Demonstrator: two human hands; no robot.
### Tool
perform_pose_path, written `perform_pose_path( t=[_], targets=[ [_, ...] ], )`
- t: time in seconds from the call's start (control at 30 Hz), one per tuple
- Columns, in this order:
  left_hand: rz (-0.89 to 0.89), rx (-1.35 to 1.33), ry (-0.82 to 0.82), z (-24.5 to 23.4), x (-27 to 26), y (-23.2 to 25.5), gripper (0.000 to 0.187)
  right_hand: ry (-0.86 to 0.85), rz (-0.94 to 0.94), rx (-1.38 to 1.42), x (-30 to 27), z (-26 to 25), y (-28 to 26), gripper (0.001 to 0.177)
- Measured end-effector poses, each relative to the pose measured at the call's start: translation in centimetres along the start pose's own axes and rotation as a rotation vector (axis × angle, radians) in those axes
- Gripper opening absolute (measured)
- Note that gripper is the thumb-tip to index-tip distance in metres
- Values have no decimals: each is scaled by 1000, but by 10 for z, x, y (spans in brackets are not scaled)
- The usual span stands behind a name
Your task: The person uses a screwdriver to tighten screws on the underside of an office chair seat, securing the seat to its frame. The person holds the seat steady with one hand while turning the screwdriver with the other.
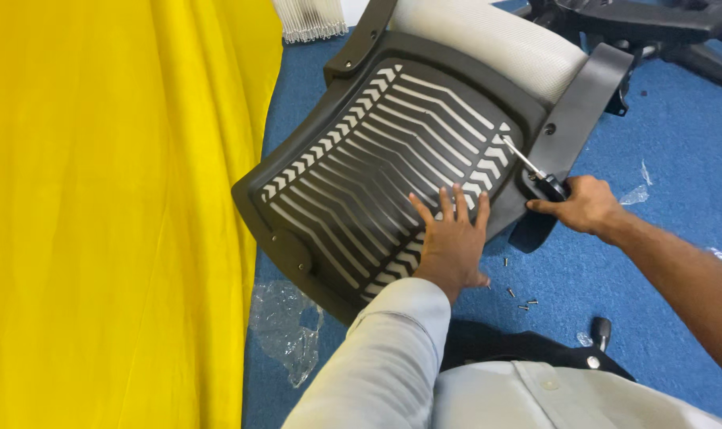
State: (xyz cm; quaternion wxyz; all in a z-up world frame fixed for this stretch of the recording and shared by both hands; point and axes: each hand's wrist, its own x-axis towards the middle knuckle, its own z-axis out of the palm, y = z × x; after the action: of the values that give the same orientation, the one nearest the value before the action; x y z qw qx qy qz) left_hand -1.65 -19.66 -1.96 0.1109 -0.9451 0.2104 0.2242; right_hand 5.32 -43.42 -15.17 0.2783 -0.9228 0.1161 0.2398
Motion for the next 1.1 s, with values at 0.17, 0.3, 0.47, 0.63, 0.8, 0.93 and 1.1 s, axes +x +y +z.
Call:
perform_pose_path(
  t=[0.17,0.3,0.47,0.63,0.8,0.93,1.1],
  targets=[
    [-44,183,142,54,-6,23,88,24,-25,42,3,10,12,68],
    [5,130,138,89,-5,7,85,31,-25,11,-3,7,5,65],
    [40,92,250,108,-3,2,86,-18,48,117,-12,-1,-2,59],
    [67,56,139,96,-3,1,104,-33,13,-4,-4,-8,-1,62],
    [45,50,-1,80,-8,2,108,-43,-33,-10,0,-6,3,60],
    [-1,111,177,87,-3,14,91,-115,-97,3,10,-6,13,59],
    [-55,59,23,93,5,15,87,-135,-175,-22,6,-14,10,57]
  ],
)
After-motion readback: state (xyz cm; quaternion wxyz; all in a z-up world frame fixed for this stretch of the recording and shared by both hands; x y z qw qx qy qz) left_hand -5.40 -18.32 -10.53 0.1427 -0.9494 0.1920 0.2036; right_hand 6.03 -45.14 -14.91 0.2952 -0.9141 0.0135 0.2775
